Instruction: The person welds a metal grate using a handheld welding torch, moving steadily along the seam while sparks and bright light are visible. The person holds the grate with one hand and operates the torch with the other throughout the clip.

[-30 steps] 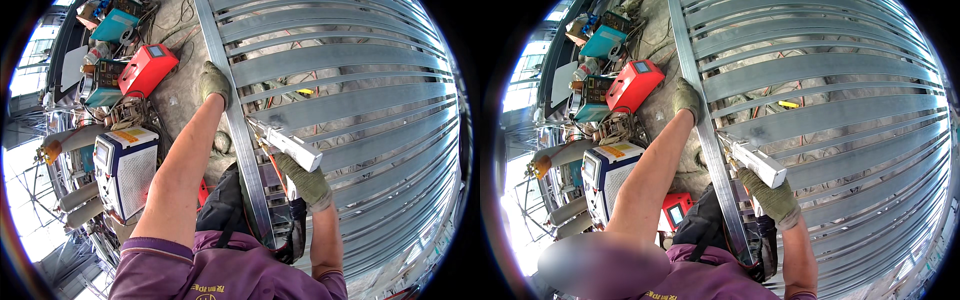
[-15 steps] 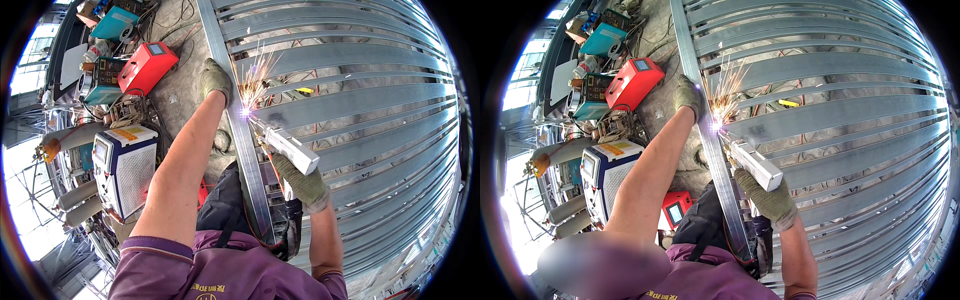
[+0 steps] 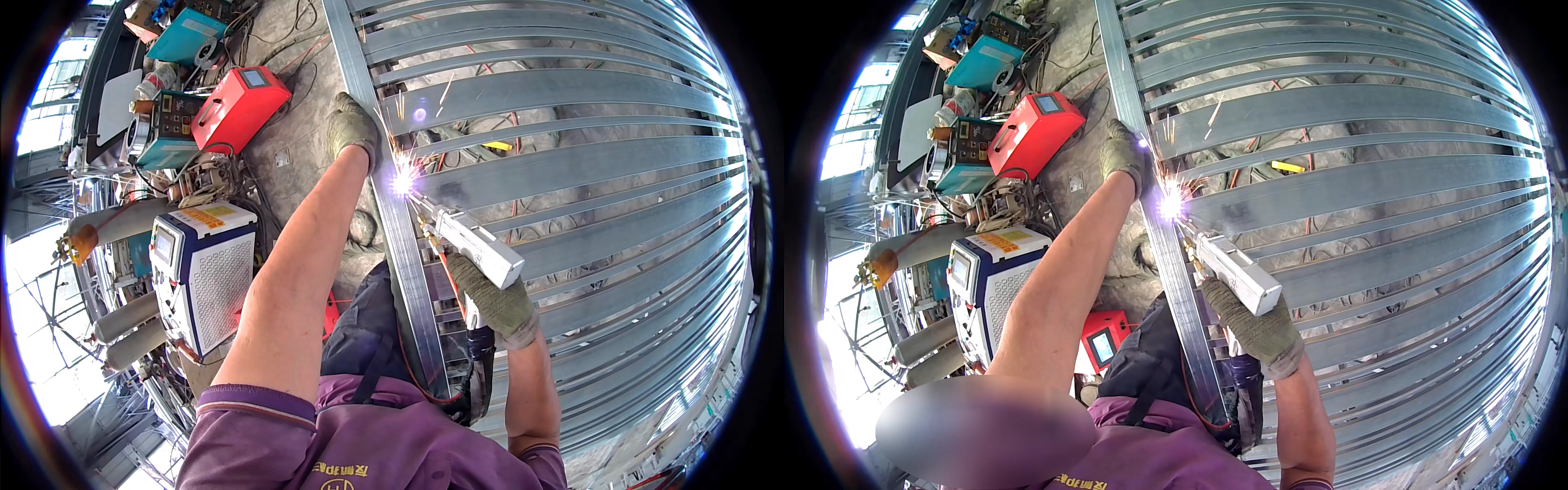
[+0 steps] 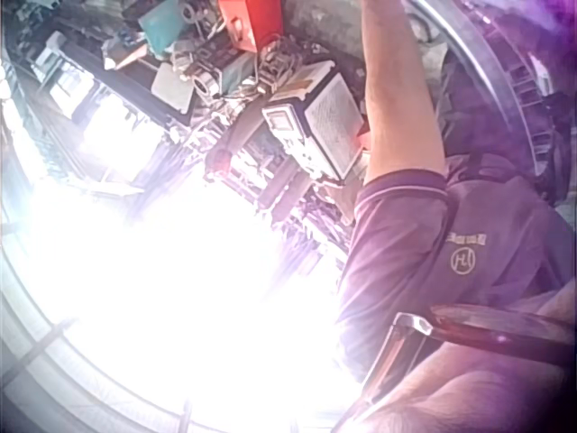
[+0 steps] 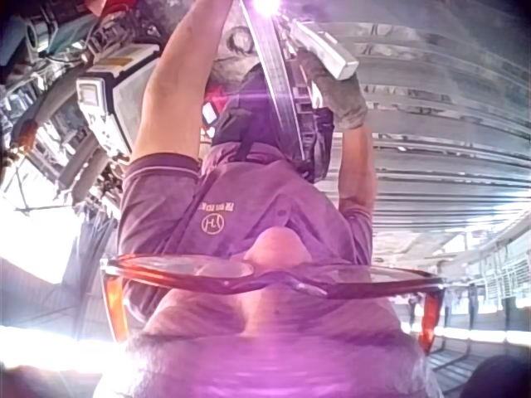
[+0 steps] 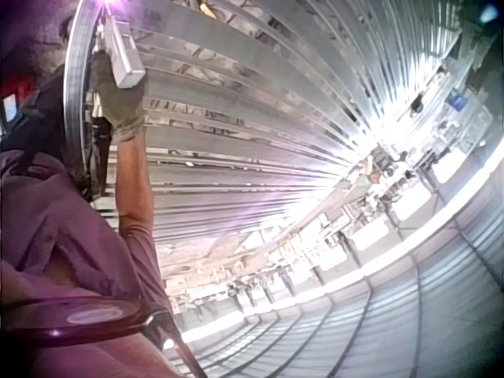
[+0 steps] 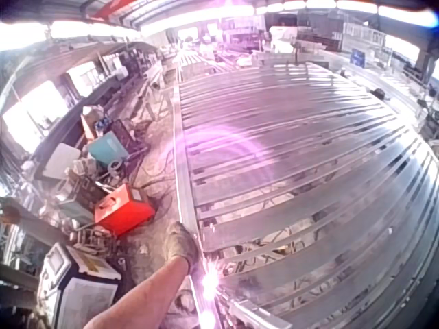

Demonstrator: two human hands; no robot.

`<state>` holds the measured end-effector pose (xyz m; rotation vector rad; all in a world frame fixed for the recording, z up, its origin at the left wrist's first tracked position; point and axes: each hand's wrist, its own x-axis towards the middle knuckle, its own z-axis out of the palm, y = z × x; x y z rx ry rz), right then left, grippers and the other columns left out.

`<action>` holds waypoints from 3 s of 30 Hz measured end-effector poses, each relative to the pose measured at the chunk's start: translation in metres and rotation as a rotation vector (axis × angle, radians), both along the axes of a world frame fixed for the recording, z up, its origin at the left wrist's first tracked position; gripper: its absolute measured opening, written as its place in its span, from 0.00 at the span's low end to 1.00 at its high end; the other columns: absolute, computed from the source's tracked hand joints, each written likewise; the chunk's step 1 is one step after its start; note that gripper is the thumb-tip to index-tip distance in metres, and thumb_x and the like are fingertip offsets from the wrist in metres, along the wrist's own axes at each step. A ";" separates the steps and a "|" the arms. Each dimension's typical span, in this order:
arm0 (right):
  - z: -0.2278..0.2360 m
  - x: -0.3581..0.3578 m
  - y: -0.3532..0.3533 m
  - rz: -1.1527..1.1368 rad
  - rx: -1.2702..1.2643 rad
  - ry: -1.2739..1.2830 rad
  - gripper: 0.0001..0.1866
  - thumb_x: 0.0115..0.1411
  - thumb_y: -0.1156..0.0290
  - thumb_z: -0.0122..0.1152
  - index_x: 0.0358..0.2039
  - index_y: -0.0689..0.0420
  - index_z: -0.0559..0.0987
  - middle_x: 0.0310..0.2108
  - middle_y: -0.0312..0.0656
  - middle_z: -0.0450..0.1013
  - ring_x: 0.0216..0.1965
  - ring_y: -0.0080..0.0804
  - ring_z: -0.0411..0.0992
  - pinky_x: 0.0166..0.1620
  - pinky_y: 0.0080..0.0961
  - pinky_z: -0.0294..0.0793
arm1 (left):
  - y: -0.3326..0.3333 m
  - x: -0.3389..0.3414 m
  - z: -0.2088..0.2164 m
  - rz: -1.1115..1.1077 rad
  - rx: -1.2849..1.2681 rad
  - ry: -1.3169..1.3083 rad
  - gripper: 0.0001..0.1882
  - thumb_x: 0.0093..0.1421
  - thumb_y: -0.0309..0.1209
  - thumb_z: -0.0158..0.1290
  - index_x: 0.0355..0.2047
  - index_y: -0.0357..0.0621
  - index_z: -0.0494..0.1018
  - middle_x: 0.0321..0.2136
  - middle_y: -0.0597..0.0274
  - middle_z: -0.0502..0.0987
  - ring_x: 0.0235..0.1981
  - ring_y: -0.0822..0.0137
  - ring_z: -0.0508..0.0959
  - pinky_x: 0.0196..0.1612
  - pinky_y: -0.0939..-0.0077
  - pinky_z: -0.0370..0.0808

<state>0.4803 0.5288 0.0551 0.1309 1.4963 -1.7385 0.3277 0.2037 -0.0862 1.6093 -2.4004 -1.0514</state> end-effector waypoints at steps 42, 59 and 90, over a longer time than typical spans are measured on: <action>-0.002 0.013 0.004 -0.068 -0.032 0.000 0.22 0.67 0.66 0.71 0.57 0.62 0.79 0.38 0.35 0.81 0.32 0.17 0.79 0.31 0.18 0.80 | 0.002 -0.001 0.004 -0.007 0.065 -0.003 0.41 0.75 0.61 0.30 0.61 0.36 0.74 0.57 0.43 0.79 0.59 0.49 0.79 0.60 0.61 0.73; -0.004 0.019 0.010 -0.008 -0.010 -0.011 0.23 0.67 0.74 0.68 0.61 0.63 0.77 0.50 0.40 0.81 0.50 0.24 0.78 0.50 0.22 0.79 | -0.025 -0.004 -0.042 -0.193 -0.166 -0.236 0.39 0.76 0.58 0.25 0.60 0.38 0.73 0.58 0.45 0.79 0.58 0.50 0.79 0.59 0.60 0.74; -0.009 0.029 0.012 -0.053 -0.063 -0.022 0.26 0.66 0.77 0.68 0.64 0.61 0.74 0.56 0.41 0.79 0.54 0.25 0.77 0.54 0.24 0.79 | -0.017 -0.004 -0.025 -0.228 -0.083 -0.255 0.28 0.78 0.45 0.30 0.67 0.44 0.66 0.64 0.51 0.74 0.61 0.53 0.78 0.62 0.60 0.73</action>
